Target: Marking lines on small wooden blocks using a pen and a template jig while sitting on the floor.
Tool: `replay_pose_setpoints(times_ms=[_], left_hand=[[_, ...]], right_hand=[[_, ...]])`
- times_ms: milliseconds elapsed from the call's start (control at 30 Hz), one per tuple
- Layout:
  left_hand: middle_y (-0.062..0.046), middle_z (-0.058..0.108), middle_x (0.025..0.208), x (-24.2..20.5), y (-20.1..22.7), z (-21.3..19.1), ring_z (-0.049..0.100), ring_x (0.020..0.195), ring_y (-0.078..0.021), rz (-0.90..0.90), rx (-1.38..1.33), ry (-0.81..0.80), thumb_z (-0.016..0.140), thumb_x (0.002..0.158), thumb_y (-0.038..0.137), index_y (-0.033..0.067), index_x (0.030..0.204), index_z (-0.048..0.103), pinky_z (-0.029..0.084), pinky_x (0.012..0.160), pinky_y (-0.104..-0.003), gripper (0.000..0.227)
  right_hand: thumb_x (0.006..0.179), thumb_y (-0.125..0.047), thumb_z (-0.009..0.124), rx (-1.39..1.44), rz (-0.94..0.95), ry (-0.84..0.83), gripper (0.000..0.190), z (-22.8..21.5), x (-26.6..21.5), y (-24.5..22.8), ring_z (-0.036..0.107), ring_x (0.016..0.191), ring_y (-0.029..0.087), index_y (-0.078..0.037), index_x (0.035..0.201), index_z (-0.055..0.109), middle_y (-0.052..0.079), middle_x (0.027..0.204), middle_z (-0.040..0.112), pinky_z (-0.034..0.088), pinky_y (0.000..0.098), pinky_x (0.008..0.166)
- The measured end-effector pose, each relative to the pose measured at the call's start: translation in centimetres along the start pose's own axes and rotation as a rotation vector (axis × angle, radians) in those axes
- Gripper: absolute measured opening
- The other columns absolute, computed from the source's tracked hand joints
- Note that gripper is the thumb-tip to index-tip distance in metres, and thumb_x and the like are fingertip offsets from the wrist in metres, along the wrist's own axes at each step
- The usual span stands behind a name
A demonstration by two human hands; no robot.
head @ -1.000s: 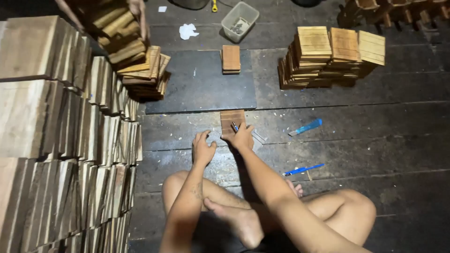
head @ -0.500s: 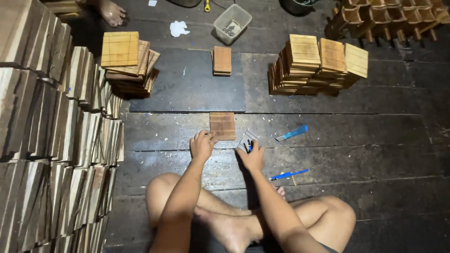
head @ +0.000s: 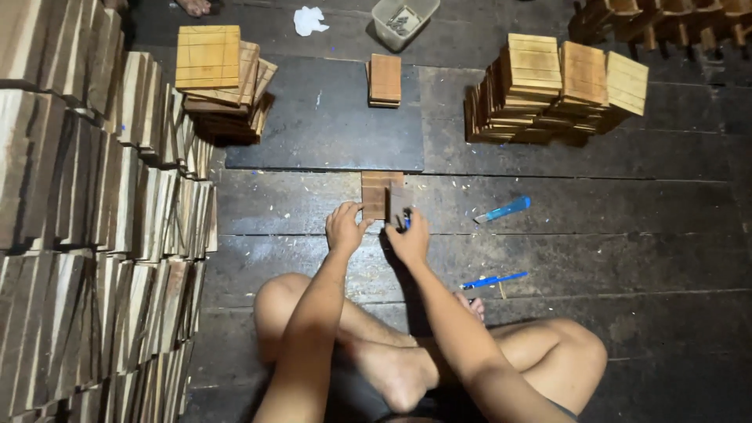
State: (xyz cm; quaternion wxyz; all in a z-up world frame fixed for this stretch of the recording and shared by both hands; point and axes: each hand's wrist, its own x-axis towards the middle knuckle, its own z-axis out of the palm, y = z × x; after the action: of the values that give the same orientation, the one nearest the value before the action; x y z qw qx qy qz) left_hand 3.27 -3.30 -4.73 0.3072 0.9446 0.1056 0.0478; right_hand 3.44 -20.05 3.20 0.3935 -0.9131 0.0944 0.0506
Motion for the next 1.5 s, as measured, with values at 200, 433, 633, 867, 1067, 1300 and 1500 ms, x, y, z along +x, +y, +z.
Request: replay_pose_setpoints(times_ms=[200, 433, 633, 867, 1067, 1300, 1500], left_hand=[[0.001, 0.065, 0.123, -0.2, -0.1, -0.7, 0.064, 0.116, -0.026, 0.007, -0.081, 0.013, 0.081, 0.079, 0.031, 0.0257, 0.128, 0.067, 0.047, 0.098, -0.044, 0.051], [0.007, 0.058, 0.125, -0.3, 1.4, -1.6, 0.06, 0.119, -0.022, -0.011, 0.07, -0.091, 0.069, 0.082, 0.052, 0.0404, 0.137, 0.062, 0.044, 0.1, -0.041, 0.056], [0.005, 0.056, 0.123, 0.0, 1.8, -1.5, 0.059, 0.118, -0.0243, 0.008, 0.113, -0.133, 0.066, 0.091, 0.057, 0.0405, 0.139, 0.062, 0.044, 0.099, -0.043, 0.051], [0.005, 0.056, 0.124, 0.1, 1.4, -0.7, 0.058, 0.119, -0.0251, 0.019, 0.166, -0.119, 0.067, 0.091, 0.055, 0.0432, 0.139, 0.062, 0.044, 0.099, -0.044, 0.05], [0.001, 0.052, 0.132, 0.5, 2.7, -2.2, 0.055, 0.124, -0.0288, -0.01, 0.134, -0.137, 0.07, 0.088, 0.055, 0.0365, 0.141, 0.061, 0.044, 0.1, -0.047, 0.056], [-0.005, 0.04, 0.158, 2.1, 6.6, -4.8, 0.042, 0.141, -0.0362, 0.022, 0.135, -0.298, 0.062, 0.098, 0.039, 0.0273, 0.145, 0.061, 0.036, 0.109, -0.054, 0.048], [0.002, 0.038, 0.16, 3.2, 6.4, -3.8, 0.041, 0.141, -0.0319, 0.034, 0.251, -0.338, 0.062, 0.098, 0.045, 0.0293, 0.143, 0.062, 0.039, 0.108, -0.055, 0.048]], right_hand=[[0.081, -0.045, 0.074, -0.255, -0.001, -0.192, 0.069, 1.4, 2.3, -4.1, 0.064, 0.119, 0.043, -0.025, 0.142, 0.05, 0.014, 0.128, 0.053, 0.053, 0.0532, 0.103], [0.086, -0.055, 0.076, -0.146, -0.007, -0.269, 0.072, 0.5, 1.9, -3.3, 0.061, 0.125, 0.043, -0.024, 0.146, 0.05, 0.014, 0.131, 0.053, 0.052, 0.053, 0.105], [0.091, -0.036, 0.076, -0.166, -0.092, -0.194, 0.043, 0.9, 3.0, -0.1, 0.063, 0.116, 0.038, -0.019, 0.129, 0.065, 0.01, 0.115, 0.054, 0.055, 0.0475, 0.098], [0.093, -0.03, 0.074, -0.15, -0.143, -0.165, 0.036, 1.3, 3.6, 0.9, 0.064, 0.113, 0.036, -0.017, 0.126, 0.067, 0.008, 0.116, 0.055, 0.055, 0.0476, 0.097], [0.1, -0.023, 0.065, 0.064, -0.25, -0.049, 0.027, 3.2, 6.0, 6.0, 0.064, 0.109, 0.044, -0.008, 0.122, 0.07, 0.018, 0.107, 0.059, 0.052, 0.0513, 0.095], [0.111, -0.032, 0.045, 0.38, -0.063, -0.053, 0.046, -3.5, 5.1, 3.9, 0.059, 0.124, 0.045, 0.007, 0.12, 0.068, 0.034, 0.119, 0.067, 0.04, 0.054, 0.112], [0.089, -0.018, 0.081, 0.455, -0.038, 0.0, 0.013, -2.3, 8.6, 5.3, 0.071, 0.081, 0.02, -0.013, 0.1, 0.076, 0.011, 0.089, 0.074, 0.056, 0.0333, 0.08]])
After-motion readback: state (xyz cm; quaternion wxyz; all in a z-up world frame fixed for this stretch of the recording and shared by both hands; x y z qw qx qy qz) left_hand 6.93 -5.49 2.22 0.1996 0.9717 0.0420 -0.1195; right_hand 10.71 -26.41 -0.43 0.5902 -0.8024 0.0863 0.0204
